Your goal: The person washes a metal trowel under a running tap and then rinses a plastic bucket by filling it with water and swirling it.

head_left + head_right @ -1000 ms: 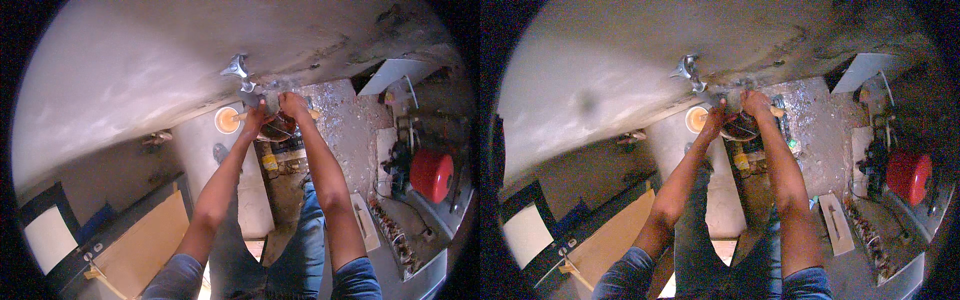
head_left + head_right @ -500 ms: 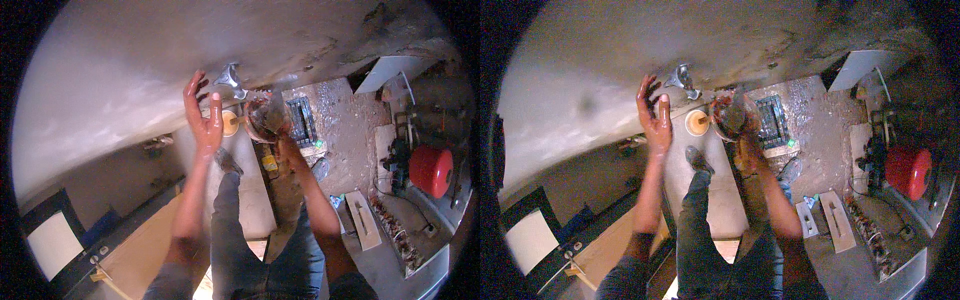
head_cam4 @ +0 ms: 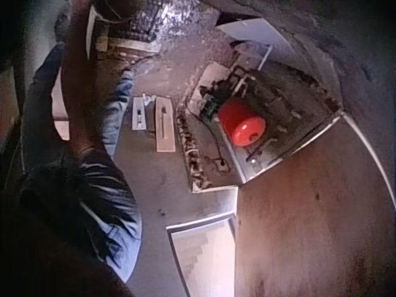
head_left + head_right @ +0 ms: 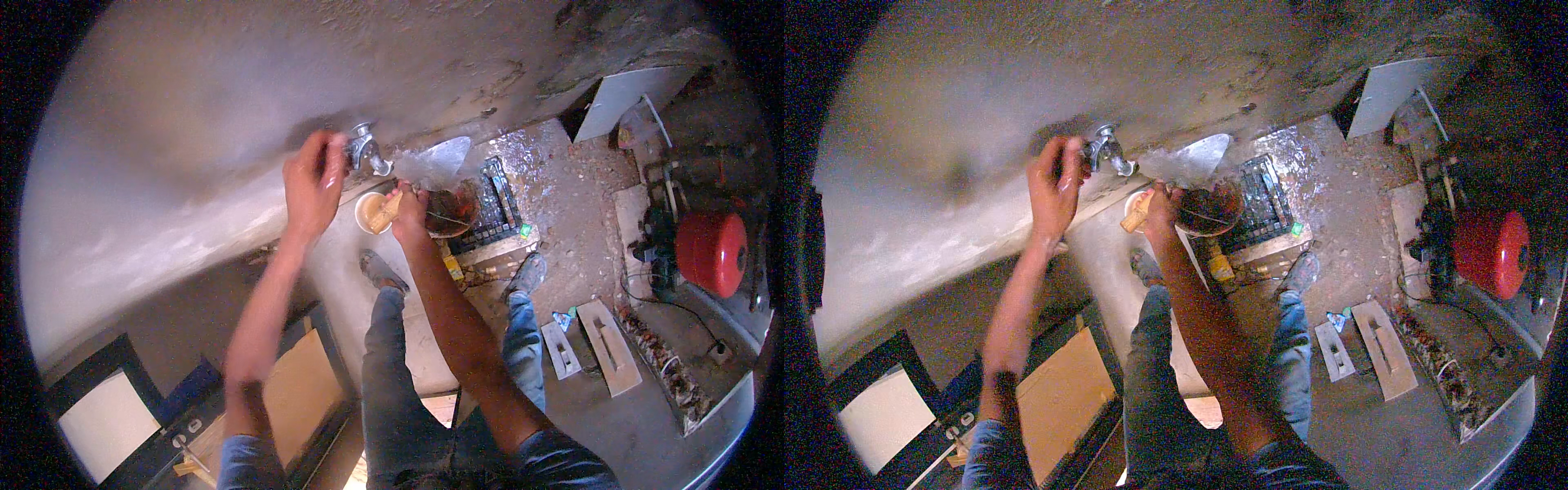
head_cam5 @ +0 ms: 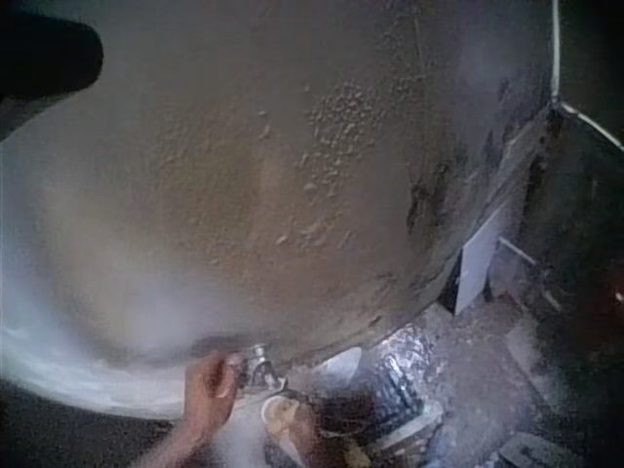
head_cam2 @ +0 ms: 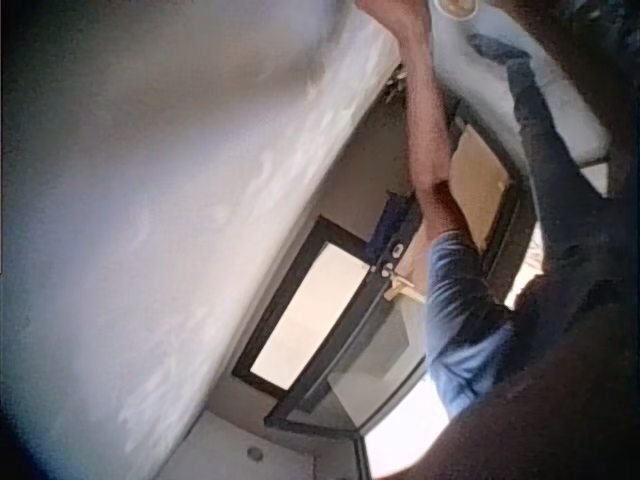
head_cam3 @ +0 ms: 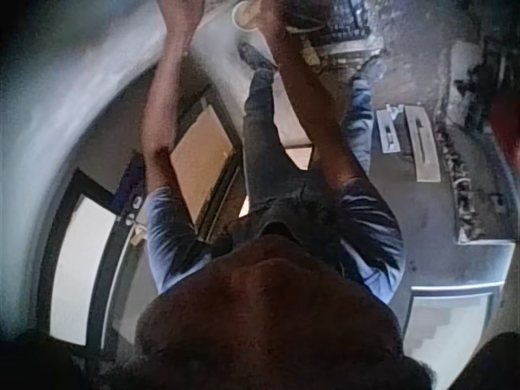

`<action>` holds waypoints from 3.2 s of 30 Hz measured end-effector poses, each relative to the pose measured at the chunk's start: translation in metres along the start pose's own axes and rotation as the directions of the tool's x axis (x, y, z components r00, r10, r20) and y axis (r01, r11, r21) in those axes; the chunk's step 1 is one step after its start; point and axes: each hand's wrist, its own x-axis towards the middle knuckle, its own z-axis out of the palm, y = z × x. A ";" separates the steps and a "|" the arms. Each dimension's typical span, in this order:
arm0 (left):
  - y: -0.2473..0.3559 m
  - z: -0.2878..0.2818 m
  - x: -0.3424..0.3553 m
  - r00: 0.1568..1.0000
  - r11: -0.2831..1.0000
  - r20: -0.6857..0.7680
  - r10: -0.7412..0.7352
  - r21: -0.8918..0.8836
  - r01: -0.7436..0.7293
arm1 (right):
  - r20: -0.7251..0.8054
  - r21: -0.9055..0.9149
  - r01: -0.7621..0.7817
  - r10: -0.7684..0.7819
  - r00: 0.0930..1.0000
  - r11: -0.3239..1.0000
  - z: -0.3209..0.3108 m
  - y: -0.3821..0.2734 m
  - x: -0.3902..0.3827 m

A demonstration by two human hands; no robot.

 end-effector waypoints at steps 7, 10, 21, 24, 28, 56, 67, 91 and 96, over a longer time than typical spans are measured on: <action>-0.140 0.118 -0.043 0.742 0.641 0.494 -0.453 -0.398 0.657 | 0.124 -0.116 0.202 -0.188 0.974 0.972 -0.023 -0.010 -0.009; -0.164 0.168 0.004 0.411 0.633 0.744 -0.527 0.021 0.774 | 0.176 -0.280 0.172 -0.125 0.976 0.944 -0.042 -0.011 -0.006; -0.146 0.192 0.009 0.790 0.723 0.367 -0.491 -0.335 0.604 | 0.858 -0.464 0.820 -0.400 0.322 -0.336 -0.130 -0.081 0.019; -0.143 0.169 -0.041 0.763 0.568 0.376 -0.526 -0.512 0.644 | 0.732 -0.643 0.705 0.031 0.680 -0.299 -0.132 -0.130 0.037; -0.117 0.159 -0.067 0.816 0.356 0.221 -0.534 -0.816 0.455 | 0.863 -0.468 0.834 0.054 0.503 -0.291 -0.082 -0.143 0.050; -0.111 0.175 -0.028 0.831 0.164 0.081 -0.550 -0.965 0.203 | 0.641 -0.707 0.696 0.529 0.556 0.124 -0.030 -0.170 0.126; -0.132 0.177 -0.032 0.696 0.139 0.117 -0.709 -0.943 0.301 | 0.810 -0.586 0.776 0.169 0.561 0.232 -0.010 -0.127 0.076; -0.121 0.166 -0.067 0.702 0.139 0.273 -0.658 -0.871 0.470 | 0.839 -0.537 0.824 0.207 0.502 0.178 -0.041 -0.118 0.080; -0.109 0.189 -0.056 0.833 0.222 0.245 -0.497 -0.891 0.395 | 0.965 -0.259 0.958 0.022 0.263 -0.122 -0.065 -0.157 0.081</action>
